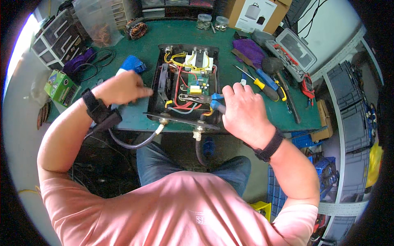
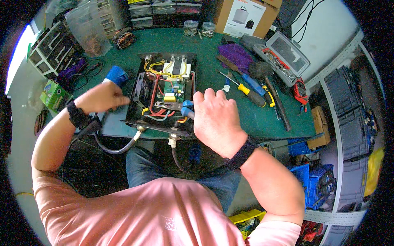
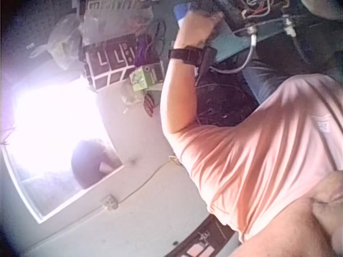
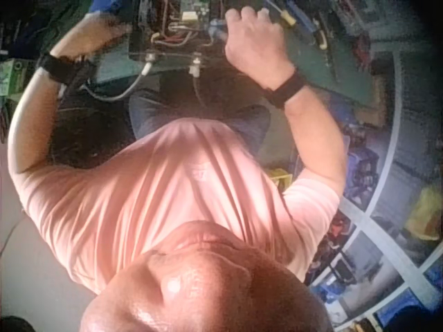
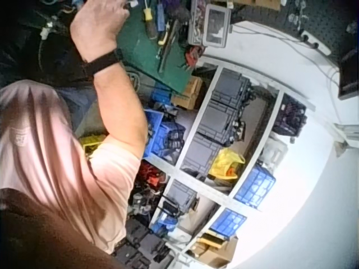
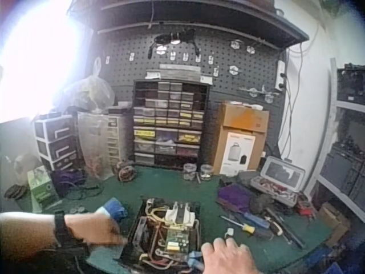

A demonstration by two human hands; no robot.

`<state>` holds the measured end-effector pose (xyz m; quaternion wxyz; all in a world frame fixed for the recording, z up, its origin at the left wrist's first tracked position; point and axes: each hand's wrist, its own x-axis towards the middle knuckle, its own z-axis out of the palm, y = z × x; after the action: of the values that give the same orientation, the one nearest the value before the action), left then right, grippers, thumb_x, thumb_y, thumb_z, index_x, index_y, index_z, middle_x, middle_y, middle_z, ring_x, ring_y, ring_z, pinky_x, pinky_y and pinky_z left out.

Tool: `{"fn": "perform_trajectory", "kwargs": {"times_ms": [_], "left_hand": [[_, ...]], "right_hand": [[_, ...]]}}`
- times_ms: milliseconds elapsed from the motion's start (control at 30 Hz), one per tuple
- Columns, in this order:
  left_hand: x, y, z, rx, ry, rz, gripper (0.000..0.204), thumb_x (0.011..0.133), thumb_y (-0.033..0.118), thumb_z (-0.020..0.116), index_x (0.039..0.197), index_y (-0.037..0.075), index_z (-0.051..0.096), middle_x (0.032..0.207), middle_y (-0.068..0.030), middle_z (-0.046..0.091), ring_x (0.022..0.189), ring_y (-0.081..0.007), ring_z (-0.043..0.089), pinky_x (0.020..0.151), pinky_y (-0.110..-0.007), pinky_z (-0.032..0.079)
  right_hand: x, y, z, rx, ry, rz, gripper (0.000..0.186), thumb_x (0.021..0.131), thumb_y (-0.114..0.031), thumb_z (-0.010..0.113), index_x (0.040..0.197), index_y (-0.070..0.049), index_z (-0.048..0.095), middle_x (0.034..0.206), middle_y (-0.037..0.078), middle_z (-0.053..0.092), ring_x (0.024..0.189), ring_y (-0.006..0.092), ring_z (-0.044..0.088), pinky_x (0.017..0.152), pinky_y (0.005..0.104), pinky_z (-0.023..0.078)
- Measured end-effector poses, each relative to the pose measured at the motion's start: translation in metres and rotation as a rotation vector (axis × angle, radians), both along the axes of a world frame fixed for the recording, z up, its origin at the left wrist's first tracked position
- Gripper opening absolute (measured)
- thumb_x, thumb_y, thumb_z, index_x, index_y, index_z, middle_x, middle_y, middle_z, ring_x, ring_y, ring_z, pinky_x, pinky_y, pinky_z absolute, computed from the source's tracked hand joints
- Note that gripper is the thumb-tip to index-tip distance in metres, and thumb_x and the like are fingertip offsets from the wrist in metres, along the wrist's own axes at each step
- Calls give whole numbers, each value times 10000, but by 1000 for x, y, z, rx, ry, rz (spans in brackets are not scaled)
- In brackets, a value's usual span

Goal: The person works on an open electronic control box, stripping a red wire with pliers and then using a screwdriver to tighten connections on the internal circuit board. They manipulate several wires and components within the housing throughout the process.

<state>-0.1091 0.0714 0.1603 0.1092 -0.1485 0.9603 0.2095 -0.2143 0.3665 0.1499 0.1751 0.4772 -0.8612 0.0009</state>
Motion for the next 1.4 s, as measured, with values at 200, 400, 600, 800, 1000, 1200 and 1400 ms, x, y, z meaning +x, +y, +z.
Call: {"fn": "perform_trajectory", "kwargs": {"times_ms": [200,400,600,800,1000,1200,1400], "left_hand": [[0,8,-22,218,-171,14,437,883,384,645,742,-29,655,599,-78,624,473,-181,612,441,-315,479],[-1,4,-39,164,-54,-63,314,841,238,626,694,-39,640,583,-99,645,492,-193,629,464,-341,481],[1,7,-36,161,-60,-97,326,839,238,621,727,-69,634,604,-175,629,549,-251,656,524,-380,513],[1,9,-37,153,-98,-27,291,833,219,619,695,-36,649,610,-149,650,580,-265,665,559,-378,514],[0,-1,-52,134,26,-236,281,839,193,611,764,-76,645,621,-162,645,544,-247,652,516,-387,512],[2,10,-22,-75,-74,-155,251,824,207,674,765,-37,662,686,-204,651,618,-348,649,592,-420,515],[-1,56,23,-145,397,-141,204,773,199,694,755,-1,661,727,-213,639,721,-396,642,662,-460,509]], "right_hand": [[-10,0,-2,-14,-2,67,175,812,-211,639,875,-71,554,834,107,576,805,295,618,606,415,525],[-20,-2,0,5,23,137,177,800,-204,650,874,-75,553,828,105,574,797,297,614,594,418,518],[-50,-16,15,127,81,319,174,759,-176,655,883,-96,562,823,80,566,801,275,595,610,407,492],[-102,-75,48,273,194,757,275,663,-62,651,912,-121,550,860,44,519,860,258,537,704,369,445],[-121,-133,50,300,297,1101,186,760,-110,603,930,-127,529,896,38,508,915,231,532,851,352,458],[-121,-140,50,357,325,1126,205,764,-131,607,954,-133,529,934,39,516,944,227,534,867,358,454],[-121,-112,41,306,217,930,158,801,-153,581,954,-123,551,940,45,532,952,237,550,745,355,496]]}}
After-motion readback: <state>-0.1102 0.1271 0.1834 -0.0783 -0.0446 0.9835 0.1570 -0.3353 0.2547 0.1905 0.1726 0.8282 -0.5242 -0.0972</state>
